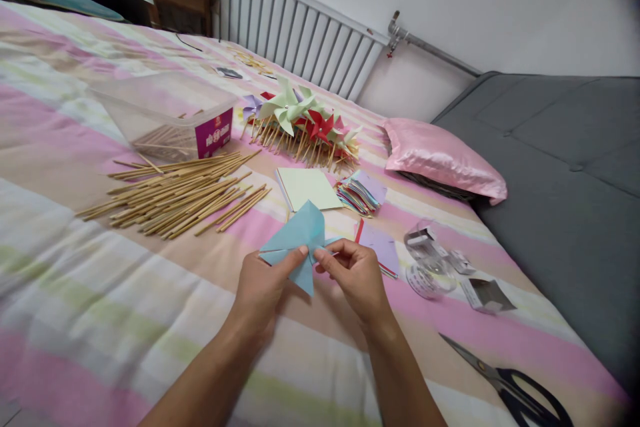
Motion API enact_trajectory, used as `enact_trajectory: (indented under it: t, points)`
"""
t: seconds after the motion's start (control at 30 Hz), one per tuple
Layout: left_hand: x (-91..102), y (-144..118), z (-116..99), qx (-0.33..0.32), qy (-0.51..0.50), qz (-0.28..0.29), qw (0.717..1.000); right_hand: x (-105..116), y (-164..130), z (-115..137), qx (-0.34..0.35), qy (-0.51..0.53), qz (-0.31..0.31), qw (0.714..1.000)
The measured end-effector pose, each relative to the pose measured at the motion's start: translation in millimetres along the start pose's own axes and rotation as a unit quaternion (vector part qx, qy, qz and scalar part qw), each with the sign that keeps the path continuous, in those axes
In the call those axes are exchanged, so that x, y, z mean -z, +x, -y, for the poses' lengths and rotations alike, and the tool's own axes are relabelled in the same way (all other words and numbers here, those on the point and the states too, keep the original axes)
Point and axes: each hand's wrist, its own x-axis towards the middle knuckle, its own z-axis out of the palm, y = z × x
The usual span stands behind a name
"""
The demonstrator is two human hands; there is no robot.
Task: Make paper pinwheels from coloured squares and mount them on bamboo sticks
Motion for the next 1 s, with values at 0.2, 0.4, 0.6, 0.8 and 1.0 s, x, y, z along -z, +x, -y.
enact_trajectory:
  t: [0.2,0.4,0.6,0.8,1.0]
  points:
    - [-0.5,-1.4,-0.4,0.002,0.013,0.028,1.0,-1.1,-0.1,-0.4,-0.007,0.006,-0.013,1.0]
    - [-0.6,-1.5,0.8,-0.014,0.012,0.042,0.999,0.0,1.2,-0.9,-0.005,0.01,-0.018,1.0]
    - [-2.5,-3.9,-0.9,-0.008,0.013,0.043,0.999,0.5,0.7,-0.2,0.008,0.008,-0.011,1.0]
    - [-0.5,-1.6,2.6,-0.009,0.013,0.045,0.999,-1.0,-0.5,2.7,0.017,0.002,-0.013,1.0]
    - [-1.5,-0.9,1.1,0.026,-0.045,0.03,0.998,-4.9,-4.2,2.7,0.032,-0.014,-0.022,0.999]
